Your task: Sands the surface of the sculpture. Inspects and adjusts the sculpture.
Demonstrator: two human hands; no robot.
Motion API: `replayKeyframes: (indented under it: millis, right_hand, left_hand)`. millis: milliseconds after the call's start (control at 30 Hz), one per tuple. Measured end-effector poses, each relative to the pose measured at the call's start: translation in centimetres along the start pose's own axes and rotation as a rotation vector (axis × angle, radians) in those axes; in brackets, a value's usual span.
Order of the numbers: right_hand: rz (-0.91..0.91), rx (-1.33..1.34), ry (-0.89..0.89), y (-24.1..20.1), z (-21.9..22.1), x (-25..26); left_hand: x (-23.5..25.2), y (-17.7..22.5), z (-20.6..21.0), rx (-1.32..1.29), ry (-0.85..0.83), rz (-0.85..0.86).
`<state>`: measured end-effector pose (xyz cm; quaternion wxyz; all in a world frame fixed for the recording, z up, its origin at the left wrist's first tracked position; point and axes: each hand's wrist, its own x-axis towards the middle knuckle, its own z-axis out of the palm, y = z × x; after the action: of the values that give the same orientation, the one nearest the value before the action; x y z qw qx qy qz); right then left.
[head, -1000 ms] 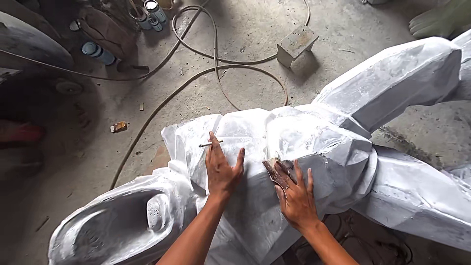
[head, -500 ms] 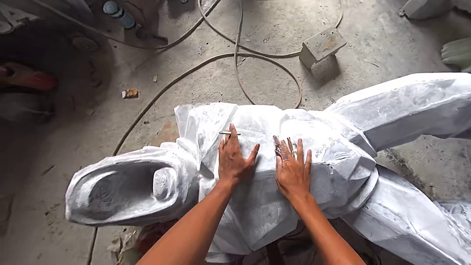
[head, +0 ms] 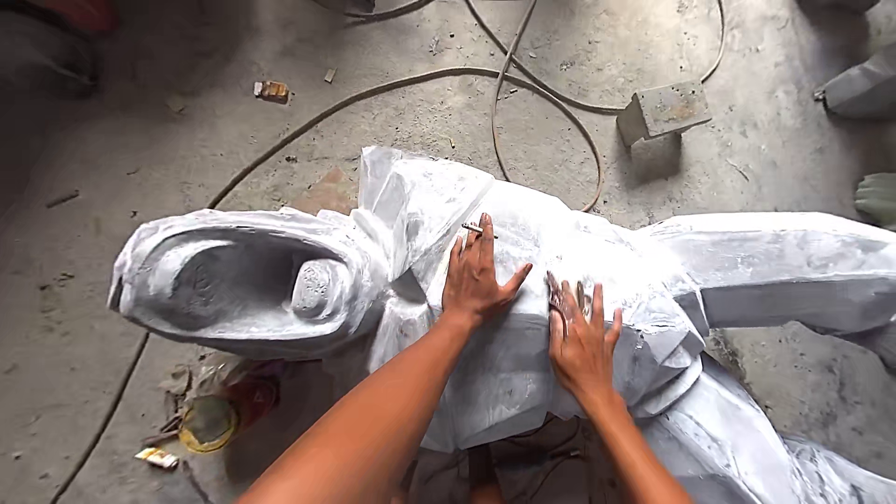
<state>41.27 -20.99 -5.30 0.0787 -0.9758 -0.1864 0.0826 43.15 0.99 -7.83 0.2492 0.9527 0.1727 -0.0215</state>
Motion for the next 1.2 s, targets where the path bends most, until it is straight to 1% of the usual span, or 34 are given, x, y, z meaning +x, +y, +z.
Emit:
replayKeyframes:
  millis: [67, 100, 167, 233, 300, 367, 400, 433, 500, 567, 600, 633, 667, 733, 767, 800, 867, 933, 1033, 1067, 1133, 1200]
  right_hand:
    - [0.026, -0.001, -0.026, -0.2, 0.0, 1.9]
    - [0.057, 0.031, -0.053, -0.7, -0.4, 1.6]
    - [0.089, 0.117, -0.064, -1.5, -1.2, -0.9]
    - [0.057, 0.098, -0.035, -1.5, -1.1, -2.1]
    - [0.009, 0.005, -0.018, -0.6, -0.4, -0.2]
    - [0.03, 0.001, -0.032, -0.6, 0.1, 2.2]
    - [0.049, 0.027, -0.044, -0.9, -0.1, 2.3]
    - [0.06, 0.063, -0.053, -1.2, -0.6, 1.3]
    - [0.04, 0.138, -0.112, -1.6, -2.2, -3.2]
    - [0.03, 0.222, -0.208, -0.5, -4.2, -8.0]
    - [0.066, 0.299, -0.22, 0.2, -5.2, -9.5]
    - [0.132, 0.399, -0.186, 0.9, -6.2, -10.2]
    - [0.215, 0.489, -0.112, 1.5, -7.3, -10.3]
    - [0.338, 0.598, 0.068, 2.3, -8.8, -9.1]
    - [0.36, 0.627, 0.162, 2.7, -8.9, -7.9]
    - [0.351, 0.638, 0.245, 3.1, -8.7, -6.7]
    - [0.265, 0.63, 0.341, 3.6, -7.7, -3.9]
    - [0.185, 0.581, 0.37, 3.6, -6.8, -1.8]
    - [0.093, 0.495, 0.37, 3.4, -5.4, -0.1]
    - [0.052, 0.455, 0.343, 3.3, -4.8, 0.1]
    - [-0.055, 0.33, 0.199, 2.9, -3.2, -0.5]
    - [-0.126, 0.12, 0.052, 2.2, -1.1, -2.0]
  left_hand:
    - [0.0, -0.2, 0.0, -0.023, -0.003, 0.003]
    - [-0.1, -0.2, -0.1, -0.04, -0.004, 0.008]
    - [-0.1, -0.2, -0.1, -0.059, -0.003, 0.019]
    - [0.1, -0.3, -0.1, -0.053, 0.002, 0.02]
    - [-0.1, -0.2, 0.0, -0.063, 0.002, 0.022]
    - [-0.3, -0.5, 0.0, -0.089, 0.024, 0.03]
    - [-0.2, -0.6, -0.1, -0.107, 0.038, 0.03]
    - [0.0, -0.7, -0.1, -0.118, 0.043, 0.031]
    - [0.2, -0.9, -0.1, -0.151, 0.041, 0.041]
    - [0.1, -1.1, 0.0, -0.196, 0.057, 0.046]
    - [0.0, -1.0, -0.1, -0.205, 0.059, 0.044]
    - [0.0, -1.1, -0.1, -0.212, 0.066, 0.047]
    - [-0.1, -1.2, -0.1, -0.22, 0.084, 0.049]
    - [-0.3, -1.1, -0.1, -0.216, 0.085, 0.055]
    - [-0.3, -1.1, -0.2, -0.209, 0.078, 0.06]
    - [-0.4, -1.1, -0.3, -0.205, 0.074, 0.066]
    - [-0.4, -1.1, -0.2, -0.202, 0.085, 0.077]
    - [-0.3, -1.3, -0.2, -0.2, 0.084, 0.078]
    - [-0.5, -1.3, -0.2, -0.203, 0.066, 0.066]
    - [-0.4, -1.2, -0.1, -0.201, 0.065, 0.063]
    - [-0.3, -1.2, -0.3, -0.184, 0.061, 0.057]
    - [-0.3, -1.2, -0.3, -0.168, 0.05, 0.046]
